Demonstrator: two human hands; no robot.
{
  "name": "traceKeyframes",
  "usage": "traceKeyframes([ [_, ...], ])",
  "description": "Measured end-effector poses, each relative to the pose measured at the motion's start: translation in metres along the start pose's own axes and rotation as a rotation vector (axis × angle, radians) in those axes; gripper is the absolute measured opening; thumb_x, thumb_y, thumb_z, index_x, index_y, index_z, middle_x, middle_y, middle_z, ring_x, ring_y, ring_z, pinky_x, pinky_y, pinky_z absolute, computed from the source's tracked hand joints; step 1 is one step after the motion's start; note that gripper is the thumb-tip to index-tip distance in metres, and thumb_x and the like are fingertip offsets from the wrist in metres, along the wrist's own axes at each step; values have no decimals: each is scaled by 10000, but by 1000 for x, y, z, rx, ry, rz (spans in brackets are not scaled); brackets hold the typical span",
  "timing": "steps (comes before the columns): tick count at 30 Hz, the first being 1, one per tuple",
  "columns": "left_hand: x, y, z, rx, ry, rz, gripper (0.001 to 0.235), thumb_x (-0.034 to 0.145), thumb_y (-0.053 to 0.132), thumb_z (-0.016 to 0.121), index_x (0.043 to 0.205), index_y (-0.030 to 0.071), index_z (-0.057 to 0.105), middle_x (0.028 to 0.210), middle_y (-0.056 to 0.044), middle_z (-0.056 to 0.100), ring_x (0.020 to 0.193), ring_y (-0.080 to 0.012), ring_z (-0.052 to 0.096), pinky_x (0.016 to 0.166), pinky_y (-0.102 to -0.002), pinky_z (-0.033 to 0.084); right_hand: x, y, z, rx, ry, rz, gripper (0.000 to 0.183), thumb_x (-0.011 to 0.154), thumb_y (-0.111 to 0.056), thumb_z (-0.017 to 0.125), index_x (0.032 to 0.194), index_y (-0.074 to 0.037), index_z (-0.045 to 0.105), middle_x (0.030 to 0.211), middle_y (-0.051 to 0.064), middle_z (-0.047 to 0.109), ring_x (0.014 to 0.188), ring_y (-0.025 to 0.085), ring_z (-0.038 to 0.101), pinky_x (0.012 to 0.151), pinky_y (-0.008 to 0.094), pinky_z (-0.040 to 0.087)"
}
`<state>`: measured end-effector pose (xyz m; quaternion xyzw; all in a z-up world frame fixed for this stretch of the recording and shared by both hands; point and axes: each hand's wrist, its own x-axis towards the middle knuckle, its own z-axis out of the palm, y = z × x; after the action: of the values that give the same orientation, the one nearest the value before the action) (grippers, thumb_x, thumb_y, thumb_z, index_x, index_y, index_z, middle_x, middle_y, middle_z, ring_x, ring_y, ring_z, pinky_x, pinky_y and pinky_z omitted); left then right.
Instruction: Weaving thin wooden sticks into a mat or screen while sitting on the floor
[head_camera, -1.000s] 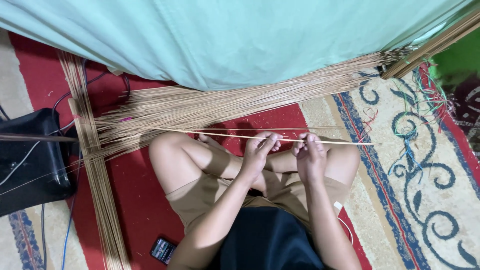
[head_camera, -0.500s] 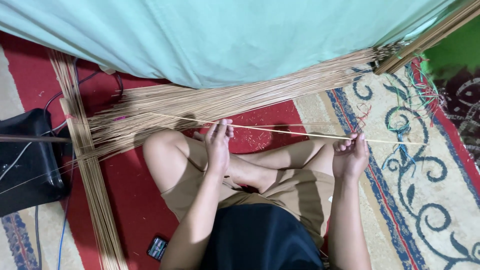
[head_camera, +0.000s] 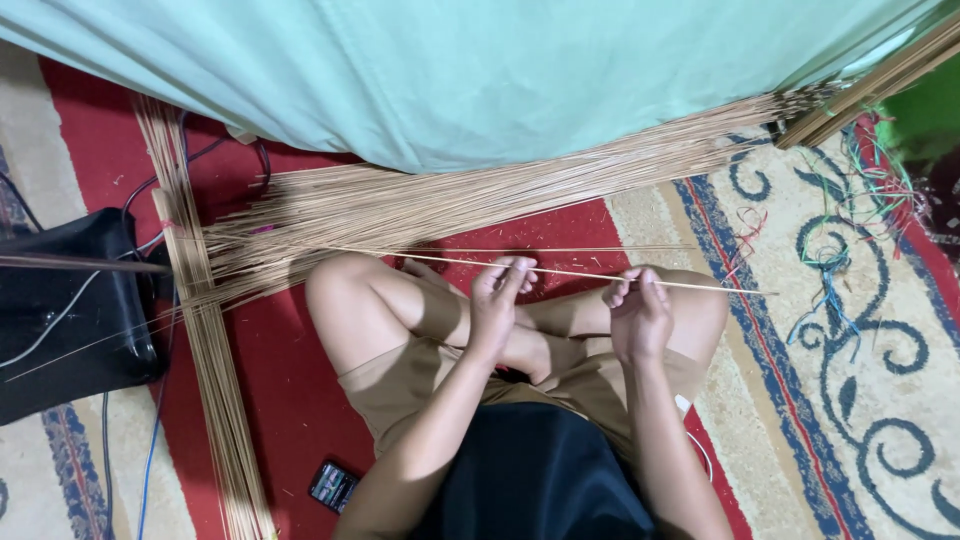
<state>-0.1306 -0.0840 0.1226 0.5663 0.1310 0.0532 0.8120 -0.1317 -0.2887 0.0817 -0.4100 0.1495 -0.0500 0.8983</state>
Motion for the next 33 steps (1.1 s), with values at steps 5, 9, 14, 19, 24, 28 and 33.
traceKeyframes([
  [5, 17, 7, -32, -82, 134, -1, 230, 1048, 214, 624, 1081, 12, 730, 807, -83, 684, 690, -90, 594, 679, -213, 517, 16, -36, -45, 2, 63, -30, 246, 1116, -267, 437, 1050, -87, 591, 744, 1, 457, 657, 127, 461, 665, 273, 381],
  [9, 24, 3, -35, -141, 237, 10, 217, 1049, 200, 624, 1077, 5, 716, 833, -74, 654, 721, -85, 569, 689, -203, 501, 24, -41, -59, -13, 94, -61, 216, 1125, -283, 437, 1073, -142, 593, 794, -21, 504, 683, 119, 507, 678, 266, 399],
  [14, 7, -3, 1, -32, 141, -14, 226, 1021, 208, 679, 1094, 2, 739, 844, -105, 694, 729, -104, 592, 706, -230, 529, 9, -1, -16, -52, 65, -11, 213, 1109, -262, 462, 1058, -121, 613, 792, 0, 547, 675, 122, 524, 659, 249, 404],
  [19, -9, -21, 17, -9, 31, -20, 177, 986, 193, 724, 1023, 29, 779, 758, -123, 721, 649, -105, 638, 652, -223, 558, -9, 31, 11, -38, -34, 82, 194, 1084, -208, 508, 1075, -52, 625, 767, 48, 508, 670, 140, 490, 661, 264, 386],
  [24, -6, -20, -5, 19, 81, -43, 201, 1011, 213, 678, 1025, 32, 765, 757, -98, 717, 652, -89, 617, 638, -208, 532, -6, 16, 0, 10, 13, 75, 212, 1071, -228, 539, 1063, -39, 636, 756, 23, 471, 673, 125, 471, 662, 259, 390],
  [28, 18, -12, -36, 2, 176, -6, 208, 1032, 219, 652, 1020, 35, 748, 747, -68, 671, 652, -92, 589, 631, -203, 502, 13, -12, -45, 108, 76, 60, 208, 1085, -249, 486, 1045, -88, 612, 735, -34, 387, 653, 108, 406, 655, 268, 347],
  [33, 31, 1, -49, -128, 382, 27, 234, 1060, 198, 577, 944, 45, 710, 797, -19, 610, 686, -72, 551, 610, -187, 432, 25, -39, -68, 175, 199, 12, 299, 1099, -359, 425, 982, -147, 600, 723, -51, 319, 615, 111, 351, 649, 285, 344],
])
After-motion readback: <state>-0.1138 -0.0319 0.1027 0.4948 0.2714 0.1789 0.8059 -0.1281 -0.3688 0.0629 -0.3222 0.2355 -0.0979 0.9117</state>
